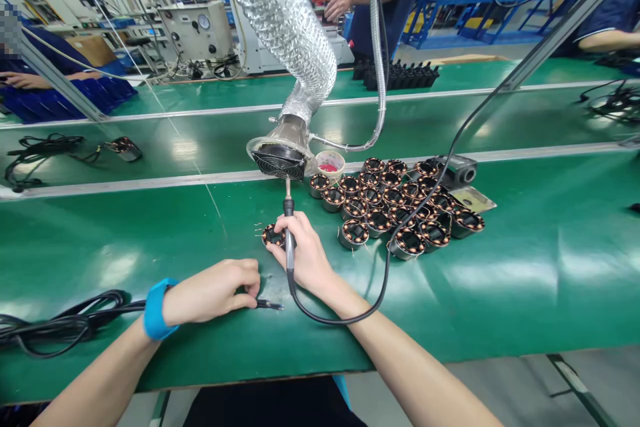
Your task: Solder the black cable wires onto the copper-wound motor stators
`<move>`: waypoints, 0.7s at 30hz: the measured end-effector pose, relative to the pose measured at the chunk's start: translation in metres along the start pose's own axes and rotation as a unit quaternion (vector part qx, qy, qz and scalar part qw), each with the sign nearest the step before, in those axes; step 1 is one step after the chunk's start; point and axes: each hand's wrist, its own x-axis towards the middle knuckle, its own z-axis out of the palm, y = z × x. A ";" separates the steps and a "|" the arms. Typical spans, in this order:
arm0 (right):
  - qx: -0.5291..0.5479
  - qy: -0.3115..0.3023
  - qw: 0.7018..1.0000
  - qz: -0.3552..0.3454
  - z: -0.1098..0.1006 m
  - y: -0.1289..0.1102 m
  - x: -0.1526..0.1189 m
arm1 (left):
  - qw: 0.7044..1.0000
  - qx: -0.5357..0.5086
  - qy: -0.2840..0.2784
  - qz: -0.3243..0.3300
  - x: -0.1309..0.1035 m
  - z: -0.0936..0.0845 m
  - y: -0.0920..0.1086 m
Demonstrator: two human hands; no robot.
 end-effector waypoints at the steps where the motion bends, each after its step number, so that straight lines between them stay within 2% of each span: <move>1: 0.001 0.001 1.000 0.000 0.000 0.001 0.000 | 1.000 0.013 -0.011 0.010 0.001 0.002 0.000; 5: 0.000 0.002 1.000 -0.009 0.000 0.004 -0.001 | 0.999 0.020 -0.008 0.036 -0.002 -0.003 -0.001; 9: 0.003 0.001 1.000 -0.017 -0.001 0.004 -0.001 | 0.993 -0.106 0.051 0.003 -0.005 -0.020 -0.006; 12: 0.020 0.014 0.999 -0.032 -0.002 -0.002 -0.001 | 0.951 -0.276 0.131 -0.040 -0.005 -0.031 -0.011; 14: 0.045 0.029 0.998 -0.044 0.000 -0.010 0.001 | 0.918 -0.355 0.170 -0.041 -0.003 -0.035 -0.013; 17: 0.080 0.037 0.994 -0.060 0.005 -0.024 0.004 | 0.893 -0.389 0.225 -0.017 -0.001 -0.034 -0.011; 21: 0.096 0.053 0.992 -0.068 0.012 -0.038 0.010 | 0.890 -0.380 0.251 0.025 0.000 -0.029 -0.005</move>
